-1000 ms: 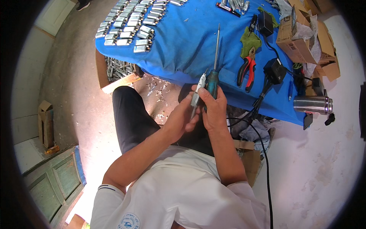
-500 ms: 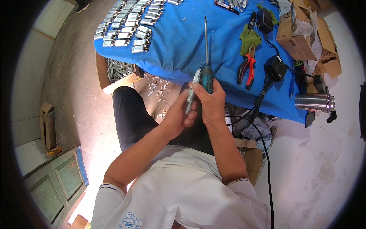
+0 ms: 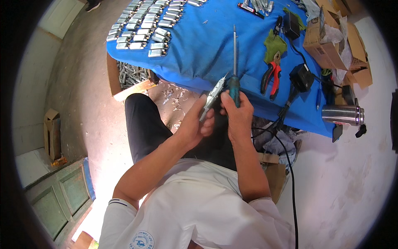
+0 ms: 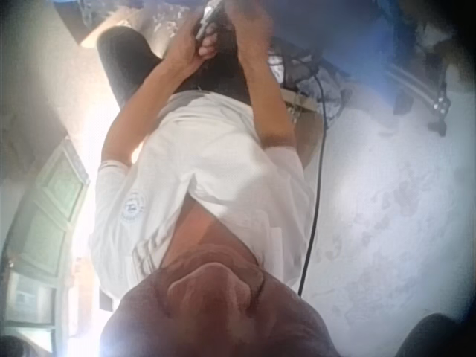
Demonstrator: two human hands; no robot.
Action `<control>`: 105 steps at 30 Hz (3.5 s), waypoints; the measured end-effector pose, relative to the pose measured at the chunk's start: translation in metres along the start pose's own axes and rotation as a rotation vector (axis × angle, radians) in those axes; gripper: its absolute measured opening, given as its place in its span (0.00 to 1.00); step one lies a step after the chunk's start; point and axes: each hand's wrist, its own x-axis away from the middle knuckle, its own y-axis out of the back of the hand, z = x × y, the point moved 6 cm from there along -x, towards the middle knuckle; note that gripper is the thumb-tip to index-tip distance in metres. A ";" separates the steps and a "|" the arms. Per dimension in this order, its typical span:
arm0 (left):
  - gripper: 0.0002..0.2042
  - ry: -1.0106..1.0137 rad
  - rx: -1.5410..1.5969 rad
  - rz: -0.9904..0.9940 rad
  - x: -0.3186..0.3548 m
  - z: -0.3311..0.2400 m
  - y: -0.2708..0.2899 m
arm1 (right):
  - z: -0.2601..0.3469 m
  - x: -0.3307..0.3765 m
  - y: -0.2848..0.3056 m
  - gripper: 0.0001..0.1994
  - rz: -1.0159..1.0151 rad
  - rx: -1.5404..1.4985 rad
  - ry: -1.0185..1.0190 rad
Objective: The person sits on the floor and assembles small metal lock bodies using a screwdriver. They pick up lock components, insert parts, and tighten screws, then place the finished items on a blue cloth-covered table.
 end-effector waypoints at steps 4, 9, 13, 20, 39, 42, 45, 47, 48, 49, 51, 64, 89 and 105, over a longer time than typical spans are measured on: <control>0.23 -0.035 -0.009 -0.012 -0.004 -0.006 0.003 | 0.019 0.031 0.036 0.17 -0.023 0.278 0.080; 0.23 -0.036 0.029 -0.013 -0.016 -0.016 0.006 | 0.020 0.076 0.094 0.18 -0.001 0.397 -0.016; 0.23 -0.076 0.030 -0.035 -0.025 -0.030 0.004 | 0.032 0.102 0.118 0.19 0.069 0.498 -0.121; 0.23 -0.087 -0.005 -0.043 -0.035 -0.037 0.000 | 0.057 0.105 0.109 0.21 0.159 0.533 0.101; 0.24 -0.080 -0.047 -0.067 -0.034 -0.037 0.001 | 0.057 0.092 0.102 0.20 0.203 0.622 0.170; 0.24 -0.083 -0.050 -0.066 -0.034 -0.037 0.002 | 0.059 0.091 0.102 0.19 0.181 0.612 0.096; 0.24 -0.084 -0.057 -0.070 -0.034 -0.037 0.003 | 0.055 0.091 0.107 0.19 0.166 0.570 0.010; 0.24 -0.089 -0.061 -0.073 -0.034 -0.037 0.003 | 0.052 0.090 0.108 0.20 0.198 0.490 -0.070; 0.24 -0.092 -0.059 -0.079 -0.034 -0.038 0.003 | 0.052 0.089 0.106 0.20 0.232 0.426 -0.122; 0.24 -0.096 -0.056 -0.086 -0.035 -0.038 0.002 | 0.052 0.089 0.103 0.21 0.265 0.362 -0.173; 0.24 -0.106 -0.064 -0.102 -0.035 -0.039 0.001 | 0.053 0.089 0.096 0.21 0.288 0.214 -0.247; 0.25 -0.169 -0.166 -0.153 -0.038 -0.042 0.005 | 0.069 0.077 0.098 0.20 0.302 0.488 -0.177; 0.26 -0.141 -0.297 -0.098 -0.040 -0.058 0.003 | 0.066 0.076 0.078 0.16 0.247 0.941 0.493; 0.25 -0.026 -0.223 -0.081 -0.036 -0.062 0.001 | 0.033 0.061 0.092 0.16 0.262 0.077 -0.336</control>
